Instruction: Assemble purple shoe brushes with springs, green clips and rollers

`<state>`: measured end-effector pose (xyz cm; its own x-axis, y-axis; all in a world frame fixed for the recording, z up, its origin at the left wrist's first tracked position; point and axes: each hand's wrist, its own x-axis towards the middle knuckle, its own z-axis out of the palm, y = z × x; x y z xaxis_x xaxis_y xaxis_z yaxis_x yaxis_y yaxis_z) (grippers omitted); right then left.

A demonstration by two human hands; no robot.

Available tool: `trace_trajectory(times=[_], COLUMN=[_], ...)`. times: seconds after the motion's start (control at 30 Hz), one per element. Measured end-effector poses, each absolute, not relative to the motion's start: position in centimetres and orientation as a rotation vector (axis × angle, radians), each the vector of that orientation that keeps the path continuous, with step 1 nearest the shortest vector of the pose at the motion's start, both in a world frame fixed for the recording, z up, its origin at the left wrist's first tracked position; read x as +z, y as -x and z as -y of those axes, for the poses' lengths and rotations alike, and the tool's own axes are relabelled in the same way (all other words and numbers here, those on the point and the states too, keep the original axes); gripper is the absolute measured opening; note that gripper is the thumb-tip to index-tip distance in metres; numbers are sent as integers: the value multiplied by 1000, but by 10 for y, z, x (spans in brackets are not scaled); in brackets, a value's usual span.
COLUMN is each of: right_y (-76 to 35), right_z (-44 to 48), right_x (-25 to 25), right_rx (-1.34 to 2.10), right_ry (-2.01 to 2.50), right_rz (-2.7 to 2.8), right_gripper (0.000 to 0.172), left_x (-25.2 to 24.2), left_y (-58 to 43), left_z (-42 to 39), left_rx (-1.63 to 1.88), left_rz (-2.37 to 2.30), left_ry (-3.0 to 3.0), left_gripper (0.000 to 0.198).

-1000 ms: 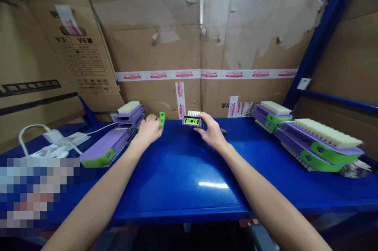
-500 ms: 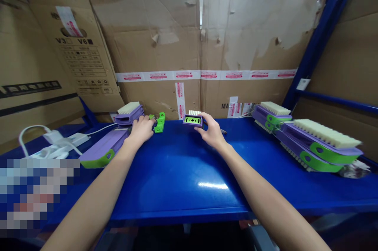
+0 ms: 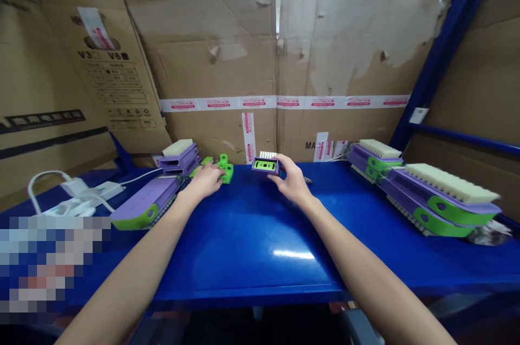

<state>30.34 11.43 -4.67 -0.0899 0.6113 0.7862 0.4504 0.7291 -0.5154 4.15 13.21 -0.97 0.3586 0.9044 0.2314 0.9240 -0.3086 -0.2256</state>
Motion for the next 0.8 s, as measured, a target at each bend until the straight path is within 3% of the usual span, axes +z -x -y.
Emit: trace_trajectory(times=[0.27,0.8], right_y=[-304,-304], right_z=[-115,-116], right_x=[-47,-49], right_rx=[164,175], right_ry=[859,853], right_rz=[1721,1714], right_gripper=[46,46], left_x=[-10,-12], left_y=[-61,-55], left_z=[-122,-128], left_rx=[-70,-71], left_rz=[1457,1659], left_ry=[2453,2354], left_gripper=[31,30])
